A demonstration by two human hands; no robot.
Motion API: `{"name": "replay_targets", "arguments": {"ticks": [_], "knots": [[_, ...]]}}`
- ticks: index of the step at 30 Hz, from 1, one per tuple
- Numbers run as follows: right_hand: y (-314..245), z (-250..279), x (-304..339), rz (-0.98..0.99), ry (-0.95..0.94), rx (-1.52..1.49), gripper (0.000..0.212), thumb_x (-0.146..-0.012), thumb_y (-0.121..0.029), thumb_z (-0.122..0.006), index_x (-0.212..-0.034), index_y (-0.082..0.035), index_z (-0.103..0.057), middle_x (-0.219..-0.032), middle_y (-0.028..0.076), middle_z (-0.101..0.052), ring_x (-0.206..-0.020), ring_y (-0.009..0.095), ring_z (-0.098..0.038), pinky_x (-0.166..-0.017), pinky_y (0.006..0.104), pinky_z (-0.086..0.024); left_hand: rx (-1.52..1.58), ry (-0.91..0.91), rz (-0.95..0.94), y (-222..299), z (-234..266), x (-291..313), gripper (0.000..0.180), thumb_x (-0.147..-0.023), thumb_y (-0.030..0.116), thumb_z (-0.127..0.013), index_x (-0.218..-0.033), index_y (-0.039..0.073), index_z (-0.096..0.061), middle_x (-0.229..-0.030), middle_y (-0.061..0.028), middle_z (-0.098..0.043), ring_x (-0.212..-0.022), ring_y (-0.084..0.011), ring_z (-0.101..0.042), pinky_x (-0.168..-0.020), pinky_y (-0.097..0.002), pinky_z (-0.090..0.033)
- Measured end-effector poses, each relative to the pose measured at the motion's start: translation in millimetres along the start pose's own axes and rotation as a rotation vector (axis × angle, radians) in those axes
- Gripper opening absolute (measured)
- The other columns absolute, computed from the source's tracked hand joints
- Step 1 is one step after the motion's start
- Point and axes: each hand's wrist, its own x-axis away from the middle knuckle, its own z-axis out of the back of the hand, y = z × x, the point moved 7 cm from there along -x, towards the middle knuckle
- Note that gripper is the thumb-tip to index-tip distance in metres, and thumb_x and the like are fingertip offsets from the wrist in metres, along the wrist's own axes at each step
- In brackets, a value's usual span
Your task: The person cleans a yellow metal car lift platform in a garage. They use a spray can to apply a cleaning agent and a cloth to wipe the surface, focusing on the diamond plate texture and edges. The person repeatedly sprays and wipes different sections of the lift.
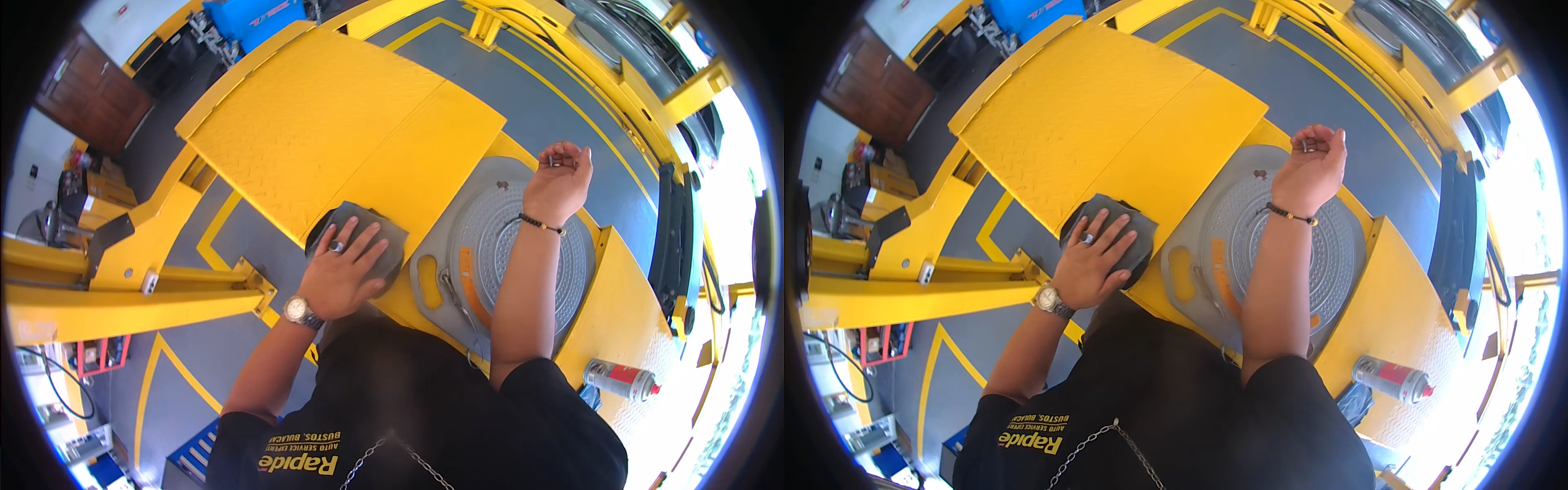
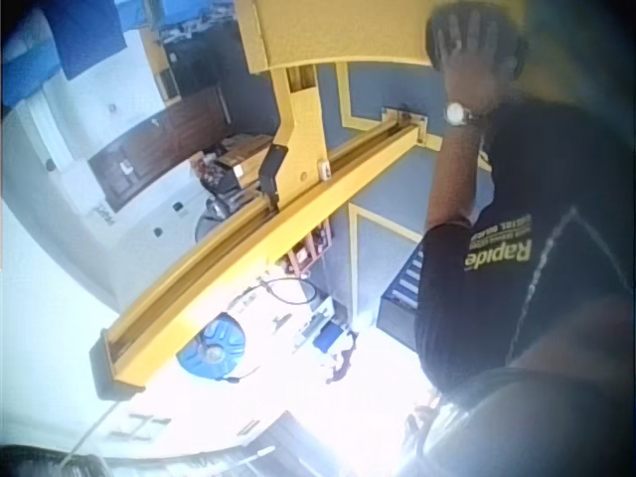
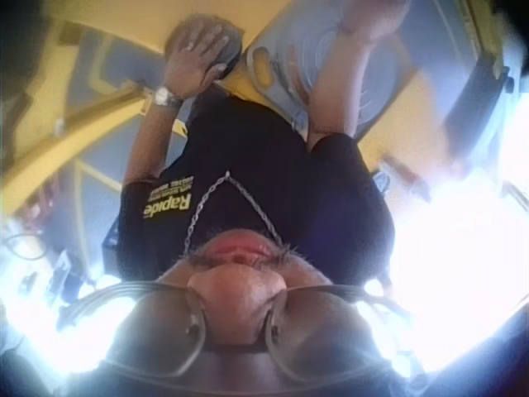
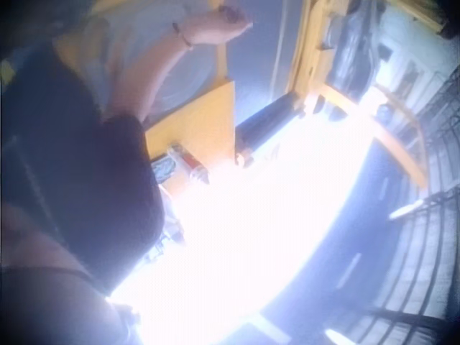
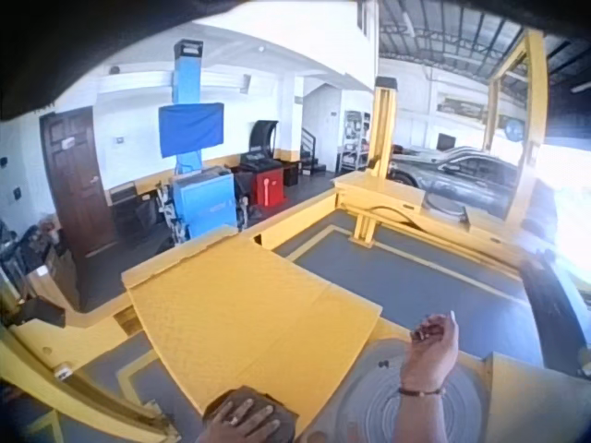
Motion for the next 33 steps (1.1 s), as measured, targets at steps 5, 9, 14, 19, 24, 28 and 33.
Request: {"name": "replay_targets", "arguments": {"ticks": [5, 9, 14, 19, 24, 28, 33], "knots": [[-41, -27, 5, 0.079, -0.045, 0.157, 0.028, -0.106, -0.023, -0.059, -0.09, -0.001, -0.064, -0.085, 0.009, -0.064, -0.077, 0.019, -0.058, -0.072, 0.0326, -0.048, -0.174, -0.04, -0.116, 12, -35, -121, 0.059, -0.108, 0.043, -0.043, -0.16, 0.016, -0.044, -0.172, -0.0079, -0.033, -0.157, -0.0408, -0.029, -0.125, -0.0617, -0.025], [-103, -64, 45, 0.234, -0.28, 0.179, 0.023, -0.106, -0.015, -0.06, -0.089, -0.001, -0.064, -0.085, 0.007, -0.067, -0.075, 0.014, -0.059, -0.069, 0.0291, -0.048, -0.257, -0.077, -0.11, 9, -56, -218, 0.059, -0.109, 0.042, -0.039, -0.163, 0.019, -0.038, -0.174, -0.0059, -0.028, -0.158, -0.0382, -0.027, -0.127, -0.0602, -0.022], [-154, -22, 146, 0.506, -0.567, 0.511, 0.007, -0.098, -0.003, -0.064, -0.091, -0.001, -0.064, -0.091, 0.011, -0.067, -0.077, 0.021, -0.063, -0.069, 0.0318, -0.049, -0.329, -0.124, -0.063, 4, -73, -311, 0.061, -0.109, 0.048, -0.034, -0.166, 0.026, -0.034, -0.176, 0.0018, -0.023, -0.161, -0.031, -0.022, -0.128, -0.0582, -0.019], [-190, 99, 243, 0.29, -0.404, 1.011, 0.002, -0.094, 0.001, -0.064, -0.092, 0.0, -0.065, -0.091, 0.015, -0.066, -0.08, 0.026, -0.065, -0.07, 0.0335, -0.051, -0.348, -0.103, -0.029, 0, -84, -379, 0.064, -0.107, 0.051, -0.035, -0.167, 0.028, -0.032, -0.176, 0.0038, -0.023, -0.162, -0.0292, -0.02, -0.129, -0.0568, -0.017], [-305, 273, 294, 0.49, 0.621, 1.2, 0.021, -0.099, -0.007, -0.065, -0.118, 0.002, -0.061, -0.111, 0.011, -0.062, -0.092, 0.018, -0.06, -0.081, 0.0302, -0.049, -0.341, -0.124, 0.025, -6, -89, -413, 0.064, -0.108, 0.054, -0.034, -0.166, 0.028, -0.032, -0.176, 0.0036, -0.023, -0.162, -0.0294, -0.02, -0.129, -0.0578, -0.018], [-354, 308, 256, 0.597, 0.681, 1.408, 0.085, -0.092, -0.02, -0.082, -0.159, -0.002, -0.033, -0.148, 0.018, -0.048, -0.127, 0.029, -0.058, -0.106, 0.041, -0.048, -0.351, -0.098, 0.032, -14, -85, -410, 0.063, -0.109, 0.053, -0.033, -0.167, 0.028, -0.031, -0.176, 0.0037, -0.022, -0.162, -0.0296, -0.021, -0.129, -0.0567, -0.018], [-367, 280, 188, 0.725, 0.425, 1.479, 0.109, -0.083, -0.025, -0.091, -0.166, -0.003, -0.023, -0.16, 0.025, -0.04, -0.143, 0.036, -0.05, -0.117, 0.0474, -0.041, -0.378, -0.12, -0.096, -5, -89, -333, 0.061, -0.11, 0.048, -0.035, -0.166, 0.024, -0.033, -0.176, 0.0017, -0.025, -0.162, -0.0309, -0.021, -0.129, -0.0568, -0.018]]}}
